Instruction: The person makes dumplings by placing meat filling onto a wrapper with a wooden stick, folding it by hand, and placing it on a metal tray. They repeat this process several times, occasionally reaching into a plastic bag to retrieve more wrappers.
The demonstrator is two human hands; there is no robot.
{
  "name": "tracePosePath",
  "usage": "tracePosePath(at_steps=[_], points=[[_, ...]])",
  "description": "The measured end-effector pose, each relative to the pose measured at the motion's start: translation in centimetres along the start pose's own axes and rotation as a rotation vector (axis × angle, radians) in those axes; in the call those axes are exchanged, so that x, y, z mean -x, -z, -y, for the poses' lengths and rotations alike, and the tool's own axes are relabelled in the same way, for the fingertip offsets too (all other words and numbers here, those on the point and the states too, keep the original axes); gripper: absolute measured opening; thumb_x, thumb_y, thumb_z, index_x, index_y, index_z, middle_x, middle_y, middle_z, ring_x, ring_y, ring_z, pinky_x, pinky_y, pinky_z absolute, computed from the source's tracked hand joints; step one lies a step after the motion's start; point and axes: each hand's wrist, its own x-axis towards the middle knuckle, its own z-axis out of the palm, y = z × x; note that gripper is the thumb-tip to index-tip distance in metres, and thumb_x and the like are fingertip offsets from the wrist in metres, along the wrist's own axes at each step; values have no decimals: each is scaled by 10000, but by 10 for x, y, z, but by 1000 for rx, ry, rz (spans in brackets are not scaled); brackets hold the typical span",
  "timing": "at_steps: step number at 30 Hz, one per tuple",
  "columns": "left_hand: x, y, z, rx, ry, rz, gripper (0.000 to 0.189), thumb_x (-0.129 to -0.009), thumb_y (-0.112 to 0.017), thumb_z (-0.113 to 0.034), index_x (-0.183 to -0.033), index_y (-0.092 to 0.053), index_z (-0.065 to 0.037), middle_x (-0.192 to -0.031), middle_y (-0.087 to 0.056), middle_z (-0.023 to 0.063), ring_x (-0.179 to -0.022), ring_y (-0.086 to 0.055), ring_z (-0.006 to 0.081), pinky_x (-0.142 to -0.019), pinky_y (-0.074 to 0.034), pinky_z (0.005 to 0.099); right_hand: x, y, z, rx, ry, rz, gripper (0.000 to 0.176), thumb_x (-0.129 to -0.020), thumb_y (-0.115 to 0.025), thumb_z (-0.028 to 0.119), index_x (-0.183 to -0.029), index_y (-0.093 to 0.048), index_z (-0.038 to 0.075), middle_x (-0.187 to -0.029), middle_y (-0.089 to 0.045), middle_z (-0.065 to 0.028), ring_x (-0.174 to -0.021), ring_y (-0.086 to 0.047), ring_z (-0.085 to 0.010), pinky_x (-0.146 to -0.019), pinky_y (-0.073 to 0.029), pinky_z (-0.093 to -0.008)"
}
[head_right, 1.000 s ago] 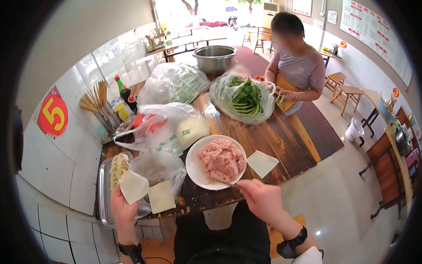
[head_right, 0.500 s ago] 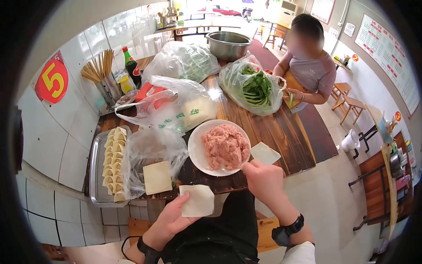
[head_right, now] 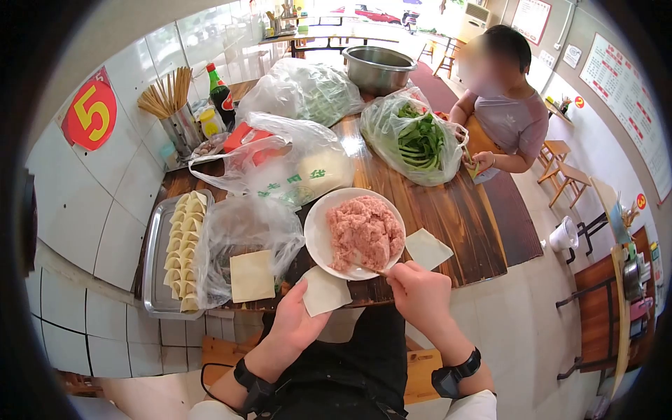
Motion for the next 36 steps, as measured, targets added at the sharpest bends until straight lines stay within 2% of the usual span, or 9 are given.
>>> tracePosePath(at_steps=[10,12,22,24,28,30,31,34,36], points=[[-4,-13,-5,-10,7,-12,436,-1057,-320,-187,-1434,-355,30,-1450,-454,163,-1347,-438,294,-1170,-318,448,6,-7,6,-194,-1,14,14,-830,-678,111,-829,-665,107,-744,-632,-72,-648,-645,-290,-532,-485,-369],[-8,-5,-8,57,60,79,436,-1057,-307,-177,-1439,-349,28,-1456,-444,165,-1353,-430,293,-1176,-311,448,15,-8,11,-261,-6,7,19,-828,-681,100,-840,-670,110,-746,-630,-73,-638,-641,-290,-527,-483,-368],[3,-8,-17,89,96,39,459,-1053,-319,-184,-1455,-319,37,-1475,-416,183,-1384,-390,320,-1187,-289,465,45,-10,13,63,145,-136,183,-748,-701,55,-911,-718,138,-723,-624,-3,-543,-599,-218,-481,-447,-325],[9,-7,-21,106,109,27,433,-1049,-315,-169,-1431,-351,31,-1444,-444,183,-1354,-428,324,-1155,-345,459,40,-2,12,-31,146,-137,124,-783,-695,47,-891,-702,109,-710,-622,-24,-538,-596,-221,-480,-441,-315],[29,-9,-26,23,85,-5,463,-1034,-339,-183,-1452,-334,16,-1473,-411,205,-1366,-413,346,-1179,-294,491,37,-9,13,-418,-178,-83,27,-923,-631,68,-947,-625,76,-726,-612,-47,-523,-552,-131,-486,-414,-272],[35,-5,-25,117,154,240,459,-1021,-359,-179,-1444,-358,-4,-1460,-435,189,-1355,-432,335,-1173,-301,492,34,-30,19,-1126,-483,4,99,-976,-580,106,-1069,-579,71,-792,-594,7,-553,-472,-48,-498,-384,-231],[35,-7,-22,115,159,243,459,-1021,-359,-179,-1444,-358,-4,-1460,-435,189,-1355,-432,335,-1173,-301,492,30,-32,24,-1163,-525,104,154,-1005,-540,138,-1139,-540,62,-853,-566,40,-590,-405,-6,-502,-334,-188],[33,-17,-10,176,149,316,449,-1032,-369,-211,-1441,-378,-27,-1443,-464,156,-1352,-439,315,-1166,-312,480,26,-52,43,-1567,-634,133,201,-1002,-559,164,-1166,-562,48,-845,-580,46,-611,-390,-1,-532,-318,-175],[35,-26,-1,7,4,181,442,-1044,-373,-246,-1440,-388,-49,-1429,-487,125,-1339,-456,292,-1159,-319,467,25,-57,51,-1556,-663,77,194,-981,-601,152,-1132,-599,29,-843,-597,43,-618,-430,-10,-550,-354,-183]])
